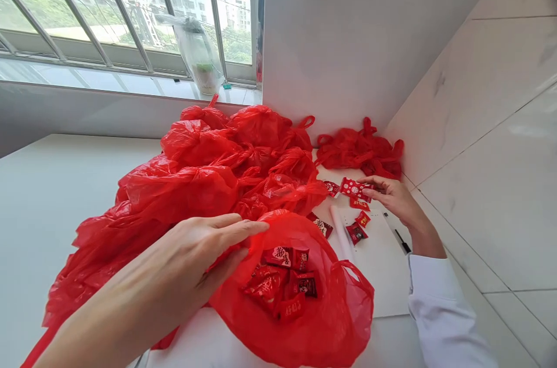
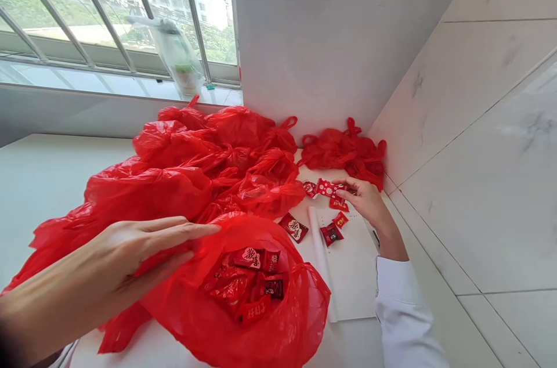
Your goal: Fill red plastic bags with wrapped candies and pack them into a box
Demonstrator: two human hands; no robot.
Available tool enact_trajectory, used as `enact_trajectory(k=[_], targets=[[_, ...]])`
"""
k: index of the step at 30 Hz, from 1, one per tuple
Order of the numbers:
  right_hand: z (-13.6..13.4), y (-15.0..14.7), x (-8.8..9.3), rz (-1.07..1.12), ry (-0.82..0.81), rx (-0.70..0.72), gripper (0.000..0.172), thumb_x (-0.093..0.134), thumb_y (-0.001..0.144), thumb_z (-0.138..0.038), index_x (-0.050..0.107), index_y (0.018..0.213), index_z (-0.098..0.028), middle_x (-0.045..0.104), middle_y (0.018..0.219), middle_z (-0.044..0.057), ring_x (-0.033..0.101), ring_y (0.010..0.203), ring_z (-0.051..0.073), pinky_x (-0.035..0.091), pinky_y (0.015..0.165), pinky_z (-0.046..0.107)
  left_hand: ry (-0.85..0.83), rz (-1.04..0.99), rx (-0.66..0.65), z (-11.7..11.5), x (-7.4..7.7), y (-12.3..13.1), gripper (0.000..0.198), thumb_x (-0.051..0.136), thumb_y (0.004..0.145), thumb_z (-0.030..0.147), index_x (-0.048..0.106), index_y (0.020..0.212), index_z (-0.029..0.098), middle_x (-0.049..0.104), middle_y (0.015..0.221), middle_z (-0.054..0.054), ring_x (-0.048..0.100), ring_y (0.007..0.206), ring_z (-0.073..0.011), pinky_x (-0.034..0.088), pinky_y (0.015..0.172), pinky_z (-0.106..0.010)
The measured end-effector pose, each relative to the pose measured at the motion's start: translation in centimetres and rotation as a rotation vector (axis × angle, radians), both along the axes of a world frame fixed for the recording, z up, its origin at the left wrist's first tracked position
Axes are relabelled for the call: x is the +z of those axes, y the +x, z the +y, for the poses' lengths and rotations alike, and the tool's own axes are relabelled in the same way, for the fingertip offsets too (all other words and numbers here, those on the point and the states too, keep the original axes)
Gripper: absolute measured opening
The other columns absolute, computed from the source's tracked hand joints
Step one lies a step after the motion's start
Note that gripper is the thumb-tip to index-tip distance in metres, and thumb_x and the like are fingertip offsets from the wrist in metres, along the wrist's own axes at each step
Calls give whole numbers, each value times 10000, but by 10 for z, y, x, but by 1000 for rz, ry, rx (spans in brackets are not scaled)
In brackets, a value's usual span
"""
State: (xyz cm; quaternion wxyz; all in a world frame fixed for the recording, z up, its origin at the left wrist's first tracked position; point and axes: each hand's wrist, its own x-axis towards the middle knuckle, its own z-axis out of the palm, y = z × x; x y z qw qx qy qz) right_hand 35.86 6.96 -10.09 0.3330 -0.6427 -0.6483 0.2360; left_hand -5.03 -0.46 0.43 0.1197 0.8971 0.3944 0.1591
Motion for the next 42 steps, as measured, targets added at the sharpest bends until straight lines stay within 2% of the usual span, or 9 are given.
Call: enact_trajectory(k=[4,10,13,19,26,33,42], targets=[[2,-18,-4,-26,-65,111,304,596,798,-353,705,1042,-208,727,966,39,657,809,197,488,724,299,-27,8,-35,-3,-3,-2,289,395,982,397,517,1242,427,681,974,97,664,795,-92,453,675,-203],[4,-42,-11,-88,-118,225,263,583,803,-334,723,996,-224,728,889,12,646,772,193,482,721,306,-43,39,3,-4,0,-2,278,382,979,427,565,1188,412,690,1013,82,672,828,-119,462,657,-202],[5,-44,-14,-110,-130,252,267,577,814,-345,724,1007,-232,727,952,17,653,842,203,476,770,313,1,36,-31,-4,1,-2,284,388,980,381,576,1193,366,700,957,64,671,766,-124,466,654,-215],[7,-42,-22,-145,-140,232,281,578,817,-372,725,1006,-225,726,1010,41,649,920,237,460,842,351,-4,53,24,-5,3,3,281,406,968,265,598,1161,335,709,968,60,669,753,-120,472,652,-221],[5,-46,-20,-201,-140,208,311,560,836,-410,715,1040,-234,724,1052,32,650,952,232,463,887,349,7,-22,64,-3,3,5,253,425,972,262,599,1145,323,713,996,74,685,763,-99,460,628,-203],[5,-48,-19,-240,-147,207,328,533,838,-406,715,1028,-209,738,992,56,669,868,242,499,773,349,-32,-24,84,-6,5,7,252,405,976,276,618,1109,290,723,966,42,690,745,-132,462,606,-229],[4,-53,-22,-232,-133,213,273,575,810,-359,726,985,-214,734,1006,55,649,913,243,458,831,354,-108,-34,-5,-12,6,9,249,429,971,283,612,1136,316,715,911,54,678,700,-124,446,542,-224]])
